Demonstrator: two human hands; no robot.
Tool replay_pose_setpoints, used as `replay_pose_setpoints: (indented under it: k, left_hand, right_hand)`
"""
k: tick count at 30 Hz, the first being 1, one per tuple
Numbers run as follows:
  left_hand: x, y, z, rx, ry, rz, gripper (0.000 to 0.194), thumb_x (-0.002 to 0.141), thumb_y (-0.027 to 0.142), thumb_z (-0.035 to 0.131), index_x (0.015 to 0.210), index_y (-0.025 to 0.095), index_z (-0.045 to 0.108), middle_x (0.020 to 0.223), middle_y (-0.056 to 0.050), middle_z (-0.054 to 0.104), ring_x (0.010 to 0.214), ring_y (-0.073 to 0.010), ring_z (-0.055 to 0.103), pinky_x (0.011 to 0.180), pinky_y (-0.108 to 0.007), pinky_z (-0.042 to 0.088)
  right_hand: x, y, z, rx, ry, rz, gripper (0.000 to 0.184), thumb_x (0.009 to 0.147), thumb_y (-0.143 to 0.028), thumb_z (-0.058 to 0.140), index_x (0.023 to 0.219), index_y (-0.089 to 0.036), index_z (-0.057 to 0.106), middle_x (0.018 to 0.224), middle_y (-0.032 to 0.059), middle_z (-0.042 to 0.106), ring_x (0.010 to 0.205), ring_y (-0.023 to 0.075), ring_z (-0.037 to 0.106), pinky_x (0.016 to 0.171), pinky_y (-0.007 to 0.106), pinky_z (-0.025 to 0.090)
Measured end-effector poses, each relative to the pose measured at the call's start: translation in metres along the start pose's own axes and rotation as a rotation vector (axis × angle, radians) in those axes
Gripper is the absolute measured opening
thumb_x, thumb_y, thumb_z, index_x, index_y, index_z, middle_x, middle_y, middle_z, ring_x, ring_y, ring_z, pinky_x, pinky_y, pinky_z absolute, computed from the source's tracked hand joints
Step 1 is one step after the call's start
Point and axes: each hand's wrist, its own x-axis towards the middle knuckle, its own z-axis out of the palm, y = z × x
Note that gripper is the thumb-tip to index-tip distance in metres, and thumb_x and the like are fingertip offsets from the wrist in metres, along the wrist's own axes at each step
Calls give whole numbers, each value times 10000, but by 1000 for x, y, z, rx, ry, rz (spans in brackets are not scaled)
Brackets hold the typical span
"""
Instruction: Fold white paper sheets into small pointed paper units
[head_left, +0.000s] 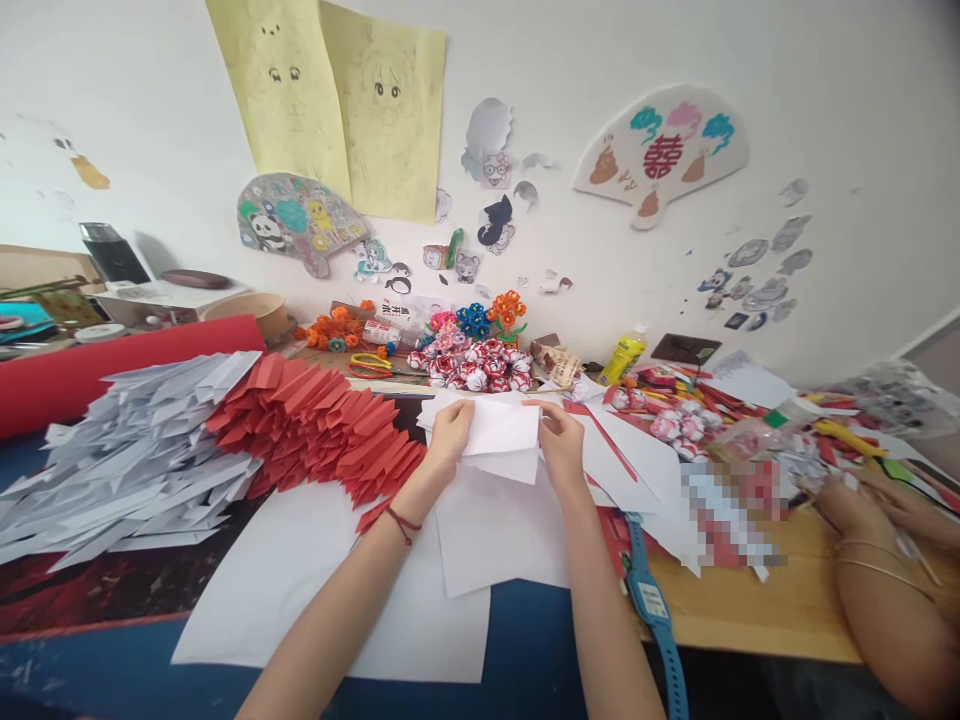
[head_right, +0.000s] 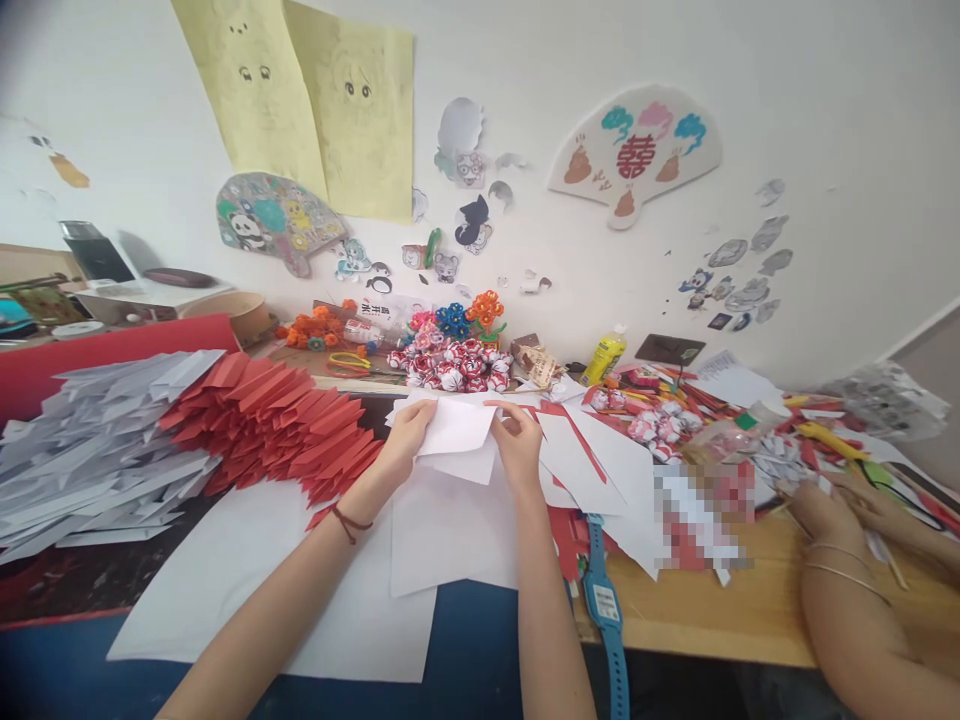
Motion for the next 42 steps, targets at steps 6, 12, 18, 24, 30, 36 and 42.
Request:
replay_pose_setpoints:
  k: [6,12,18,24,30,36,42]
  left_hand:
    - [-3,4,4,-80,-72,4,371,774,522,573,816,163,661,846,-39,663,780,-163,554,644,-223,390]
    - [-9,6,7,-120,-226,56,365,739,494,667,917,176,657,888,-41,675,797,-160,598,697,-233,445]
    - [-7,3,4,-80,-107,128,262,726,415,685,784,163,641,810,-28,671,720,-144,584,642,-225,421]
    - [-4,3,-2,140,-35,226,244,801,417,601,759,177,611,775,-23,651,707,-151,566,647,-242,402]
    - [-13,12,-6,584,245,567,260,776,292,650,1009,203,577,1067,-66,604,900,-201,557,805,-312,407]
    - [-26,19,1,893,-45,900,336,867,277,569,1201,242,562,1317,-76,547,1223,-250,459,1026,-385,300]
    - [-23,15,0,1024,-159,953,503,886,348,568,1375,322,453,1454,-29,451,1363,-255,343,1118,-420,158]
  right_hand:
    - [2,5,1,128,82,36,324,709,-428,708,898,-165,702,865,59,697,742,201,618,648,293,473]
    - [1,5,0,153,118,52,337,736,-481,700,814,-155,672,777,51,675,736,206,613,640,295,481]
    - [-1,3,1,161,51,79,339,751,-501,686,782,-164,688,759,45,669,684,190,594,605,286,471]
    - [-4,0,3,190,-103,123,353,733,-497,709,823,-156,695,770,45,667,666,187,588,560,271,452]
    - [-6,-3,3,183,-97,153,348,726,-509,706,770,-164,675,783,39,684,675,194,603,570,274,457]
    - [-8,-9,6,182,-118,124,386,739,-544,683,854,-176,681,795,36,677,711,199,602,581,276,457]
    - [-11,-13,7,122,-139,89,402,719,-577,685,797,-183,688,704,22,638,711,210,579,587,288,453]
